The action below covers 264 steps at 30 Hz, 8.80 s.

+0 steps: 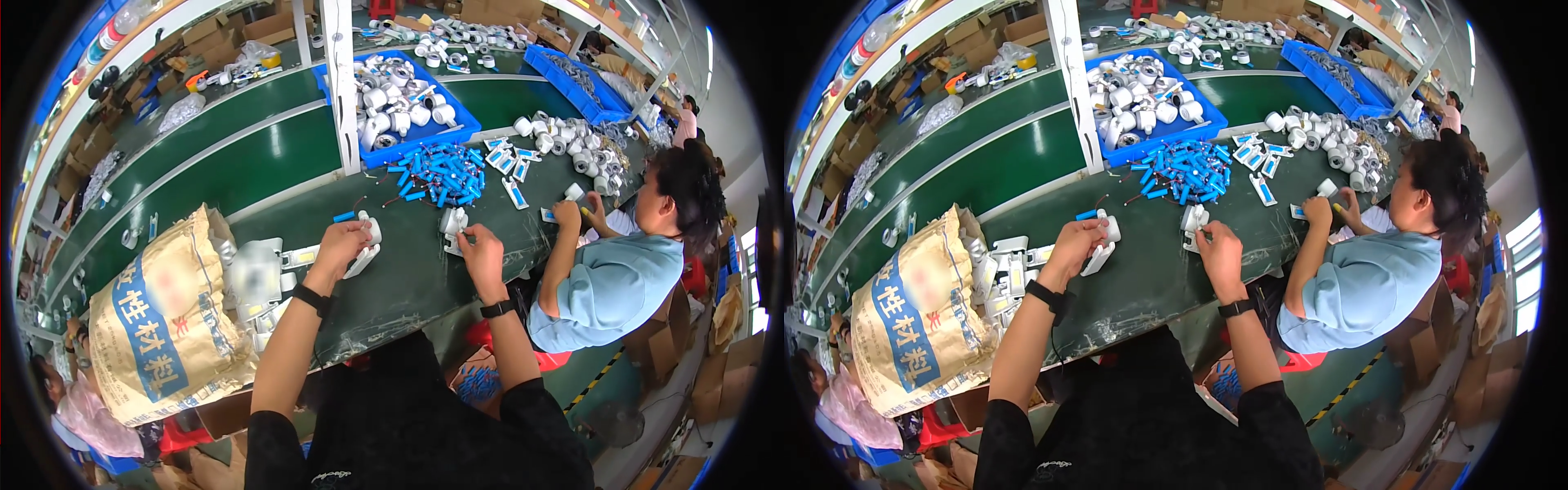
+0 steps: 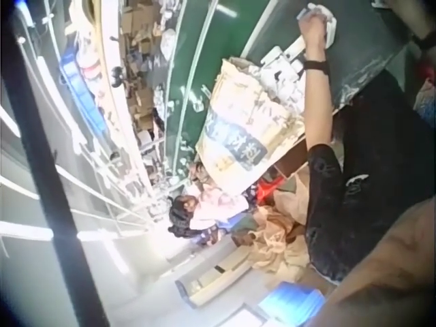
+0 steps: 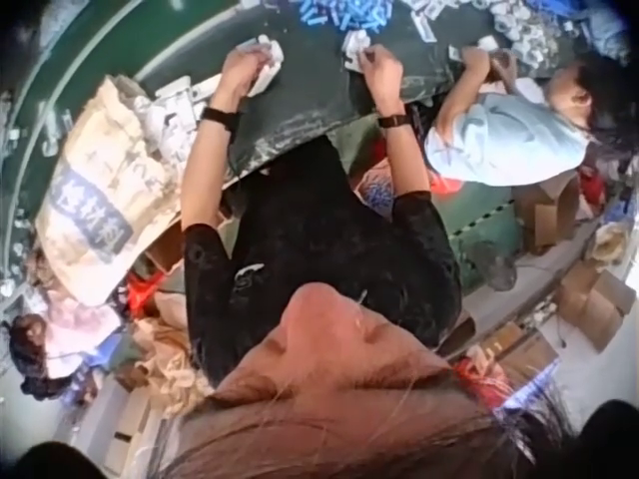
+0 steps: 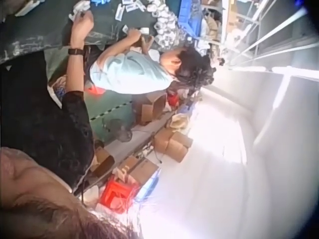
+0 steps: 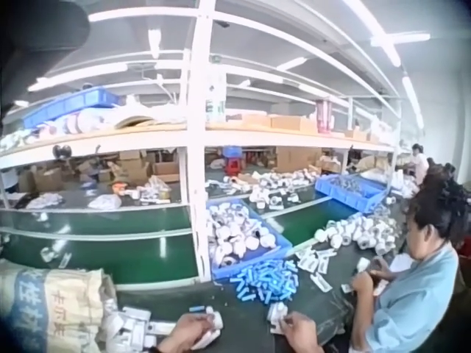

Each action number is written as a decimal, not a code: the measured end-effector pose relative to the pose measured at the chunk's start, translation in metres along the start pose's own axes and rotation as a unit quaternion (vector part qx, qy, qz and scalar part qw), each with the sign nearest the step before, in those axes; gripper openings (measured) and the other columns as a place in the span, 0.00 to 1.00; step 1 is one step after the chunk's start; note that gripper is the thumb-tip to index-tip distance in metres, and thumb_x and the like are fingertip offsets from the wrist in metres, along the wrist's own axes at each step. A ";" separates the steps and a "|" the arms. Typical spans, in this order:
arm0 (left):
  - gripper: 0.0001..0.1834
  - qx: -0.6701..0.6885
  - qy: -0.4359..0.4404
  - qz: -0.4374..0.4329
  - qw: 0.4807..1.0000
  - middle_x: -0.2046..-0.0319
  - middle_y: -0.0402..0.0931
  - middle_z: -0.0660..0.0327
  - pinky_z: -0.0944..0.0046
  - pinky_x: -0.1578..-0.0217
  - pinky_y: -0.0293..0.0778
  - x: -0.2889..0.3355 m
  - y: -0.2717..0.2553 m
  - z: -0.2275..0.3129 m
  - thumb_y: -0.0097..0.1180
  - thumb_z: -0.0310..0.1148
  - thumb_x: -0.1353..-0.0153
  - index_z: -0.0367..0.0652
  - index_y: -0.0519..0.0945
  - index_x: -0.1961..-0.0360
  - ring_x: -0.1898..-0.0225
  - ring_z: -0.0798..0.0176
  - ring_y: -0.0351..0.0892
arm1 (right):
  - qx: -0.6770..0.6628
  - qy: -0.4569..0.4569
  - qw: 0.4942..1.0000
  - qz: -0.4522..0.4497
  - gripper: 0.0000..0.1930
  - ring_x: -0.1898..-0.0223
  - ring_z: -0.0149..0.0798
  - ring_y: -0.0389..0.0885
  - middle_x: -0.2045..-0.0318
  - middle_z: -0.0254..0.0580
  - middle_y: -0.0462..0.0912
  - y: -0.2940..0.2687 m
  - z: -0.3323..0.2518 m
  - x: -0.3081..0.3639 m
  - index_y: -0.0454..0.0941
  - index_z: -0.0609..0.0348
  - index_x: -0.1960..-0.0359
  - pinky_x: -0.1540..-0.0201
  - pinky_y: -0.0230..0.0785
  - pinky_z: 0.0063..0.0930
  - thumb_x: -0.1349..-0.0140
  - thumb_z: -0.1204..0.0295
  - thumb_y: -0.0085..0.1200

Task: The person assembles light fixtures by hand, peeling adhesive backing from a plastic housing, pressing a battery into the housing, and fitting a light component onto the assembly.

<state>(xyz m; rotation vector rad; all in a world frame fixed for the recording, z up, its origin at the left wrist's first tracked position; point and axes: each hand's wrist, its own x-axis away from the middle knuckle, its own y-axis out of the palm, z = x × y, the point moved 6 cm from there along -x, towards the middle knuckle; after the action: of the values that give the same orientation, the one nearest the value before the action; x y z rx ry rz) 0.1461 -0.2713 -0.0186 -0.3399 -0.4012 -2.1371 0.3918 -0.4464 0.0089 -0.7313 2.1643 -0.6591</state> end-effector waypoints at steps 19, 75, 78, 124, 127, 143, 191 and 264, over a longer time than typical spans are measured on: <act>0.19 -0.092 0.023 -0.002 0.995 0.70 0.77 0.67 0.72 0.65 0.75 0.052 -0.002 -0.021 0.53 0.27 0.34 0.29 0.77 0.44 0.72 0.75 0.73 | 0.066 0.076 0.993 -0.066 0.11 0.78 0.42 0.81 0.74 0.50 0.84 -0.038 0.015 0.029 0.82 0.64 0.66 0.72 0.72 0.33 0.43 0.68 0.68; 0.21 -0.293 0.101 0.315 0.897 0.67 0.83 0.50 0.56 0.61 0.73 -0.148 -0.431 0.104 0.57 0.43 0.35 0.32 0.82 0.56 0.65 0.54 0.82 | -0.426 0.012 0.892 -0.153 0.13 0.59 0.59 0.82 0.63 0.57 0.84 0.359 -0.268 -0.106 0.80 0.64 0.61 0.56 0.74 0.46 0.42 0.67 0.64; 0.25 -0.514 0.175 0.308 0.781 0.52 0.83 0.46 0.58 0.49 0.74 -0.101 -0.343 0.134 0.56 0.43 0.33 0.31 0.79 0.45 0.50 0.52 0.83 | -0.362 -0.132 0.906 -0.173 0.11 0.55 0.50 0.83 0.57 0.48 0.83 0.228 -0.229 -0.067 0.82 0.59 0.57 0.52 0.77 0.39 0.40 0.71 0.64; 0.17 -0.273 0.103 0.040 0.956 0.66 0.83 0.59 0.69 0.66 0.79 -0.038 -0.110 0.151 0.55 0.27 0.39 0.31 0.83 0.51 0.67 0.68 0.84 | -0.231 -0.128 0.959 -0.102 0.29 0.50 0.47 0.81 0.49 0.52 0.81 0.135 -0.214 -0.114 0.76 0.64 0.44 0.53 0.76 0.34 0.46 0.68 0.72; 0.17 -0.302 0.128 0.119 0.937 0.72 0.85 0.51 0.63 0.68 0.80 -0.072 -0.169 0.172 0.51 0.26 0.45 0.28 0.85 0.58 0.71 0.60 0.87 | -0.280 -0.079 0.950 -0.119 0.31 0.50 0.46 0.81 0.49 0.54 0.81 0.209 -0.236 -0.138 0.75 0.65 0.41 0.51 0.74 0.33 0.47 0.68 0.72; 0.16 -0.489 0.090 0.191 0.846 0.80 0.83 0.52 0.54 0.57 0.81 -0.218 -0.308 0.123 0.50 0.35 0.46 0.42 0.86 0.83 0.69 0.48 0.86 | -0.252 -0.050 0.953 -0.163 0.31 0.37 0.55 0.74 0.38 0.57 0.75 0.397 -0.245 -0.157 0.73 0.64 0.39 0.35 0.68 0.38 0.48 0.76 0.69; 0.35 0.362 0.122 -0.016 0.924 0.44 0.76 0.45 0.50 0.45 0.80 0.156 -0.024 -0.043 0.58 0.29 0.32 0.50 0.59 0.26 0.48 0.53 0.81 | -0.295 -0.149 0.924 -0.195 0.10 0.70 0.28 0.81 0.62 0.32 0.83 0.017 -0.193 0.073 0.86 0.57 0.58 0.70 0.73 0.20 0.42 0.80 0.66; 0.17 0.241 0.097 0.058 0.964 0.55 0.82 0.50 0.73 0.70 0.67 0.137 -0.031 -0.028 0.63 0.22 0.37 0.48 0.68 0.54 0.70 0.73 0.70 | -0.393 0.172 0.781 -0.455 0.09 0.82 0.14 0.58 0.78 0.22 0.73 0.088 -0.160 0.089 0.82 0.65 0.57 0.81 0.44 0.15 0.34 0.72 0.62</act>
<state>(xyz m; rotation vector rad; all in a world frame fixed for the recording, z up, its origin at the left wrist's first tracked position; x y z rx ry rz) 0.0425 -0.3674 0.0040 0.1230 -0.7461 -1.8625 0.1928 -0.4089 0.0033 -2.3544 2.3051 -0.2909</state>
